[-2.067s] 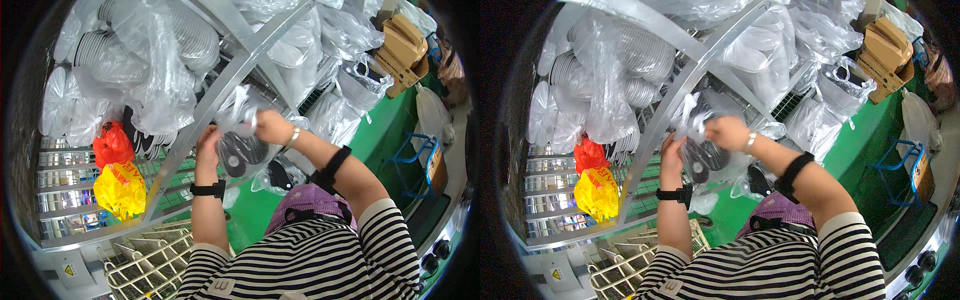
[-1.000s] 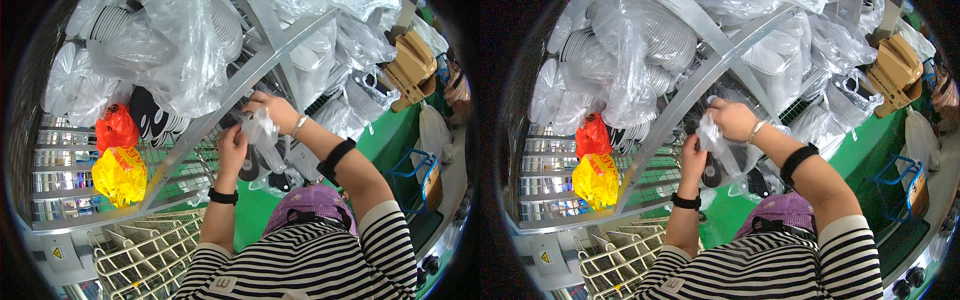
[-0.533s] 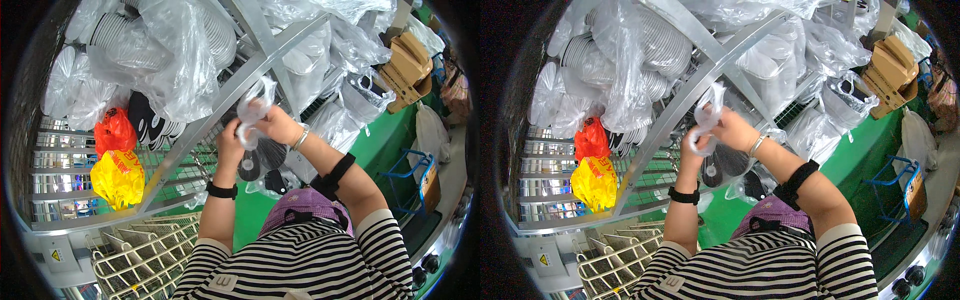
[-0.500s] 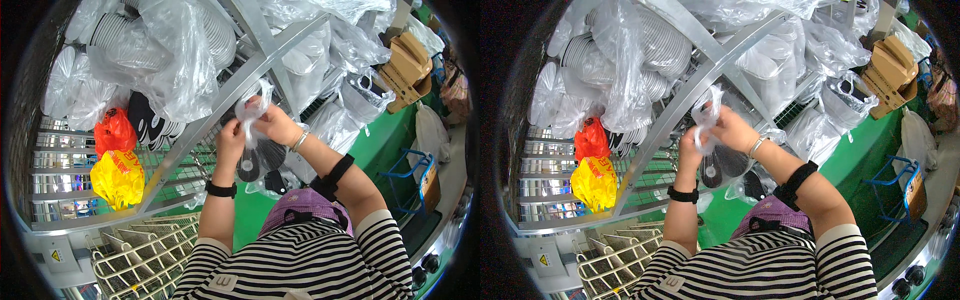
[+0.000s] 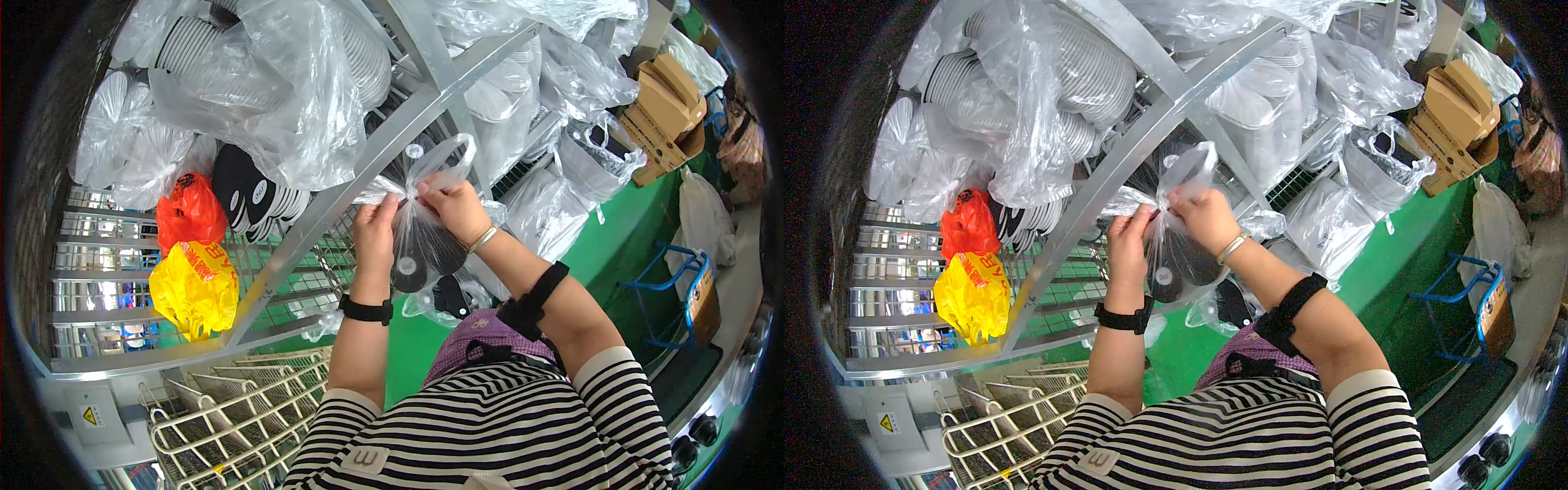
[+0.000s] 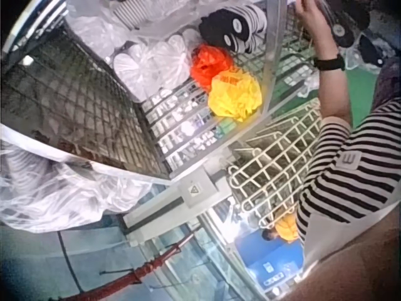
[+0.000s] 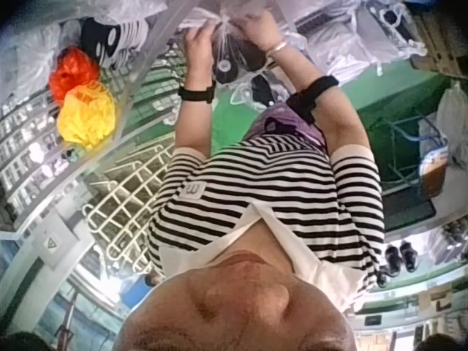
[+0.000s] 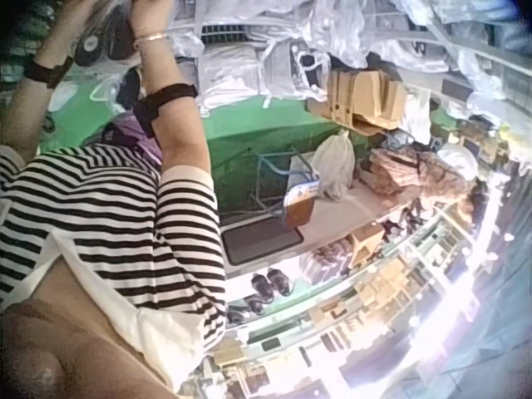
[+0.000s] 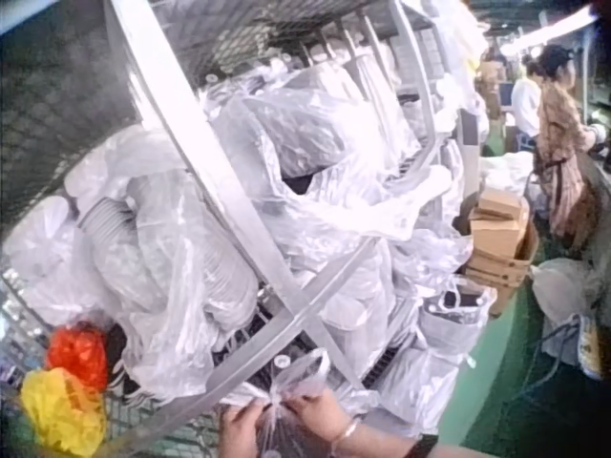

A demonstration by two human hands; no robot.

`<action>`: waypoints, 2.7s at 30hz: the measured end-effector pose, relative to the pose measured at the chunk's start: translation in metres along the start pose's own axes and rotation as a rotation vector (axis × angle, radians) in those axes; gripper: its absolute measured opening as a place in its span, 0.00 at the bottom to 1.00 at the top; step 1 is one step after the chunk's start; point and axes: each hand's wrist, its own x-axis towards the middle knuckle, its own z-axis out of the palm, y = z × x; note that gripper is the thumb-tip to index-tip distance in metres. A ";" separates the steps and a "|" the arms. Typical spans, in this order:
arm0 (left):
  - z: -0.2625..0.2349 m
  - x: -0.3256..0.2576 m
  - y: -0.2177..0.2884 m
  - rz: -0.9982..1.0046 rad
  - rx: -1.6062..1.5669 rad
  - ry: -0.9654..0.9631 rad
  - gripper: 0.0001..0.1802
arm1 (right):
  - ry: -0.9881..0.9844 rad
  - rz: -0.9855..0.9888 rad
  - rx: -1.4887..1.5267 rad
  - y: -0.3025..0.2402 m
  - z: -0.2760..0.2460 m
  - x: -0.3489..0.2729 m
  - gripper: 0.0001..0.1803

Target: The recorder is inspecting shoes, inserting insoles, and bagging them at a factory conveyor station.

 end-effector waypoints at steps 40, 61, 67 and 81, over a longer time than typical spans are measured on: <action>-0.001 -0.003 -0.034 0.754 0.828 0.590 0.15 | -0.136 -0.582 -1.223 -0.005 0.024 0.009 0.13; -0.005 0.010 0.007 0.341 1.174 0.052 0.08 | -0.220 -0.624 -1.181 0.006 0.029 0.018 0.14; -0.010 0.014 -0.010 0.392 1.029 0.090 0.07 | -0.485 -0.551 -1.140 -0.011 0.019 0.033 0.09; -0.007 0.013 -0.005 0.463 1.060 0.121 0.11 | -0.665 -0.841 -1.449 -0.021 0.021 0.036 0.08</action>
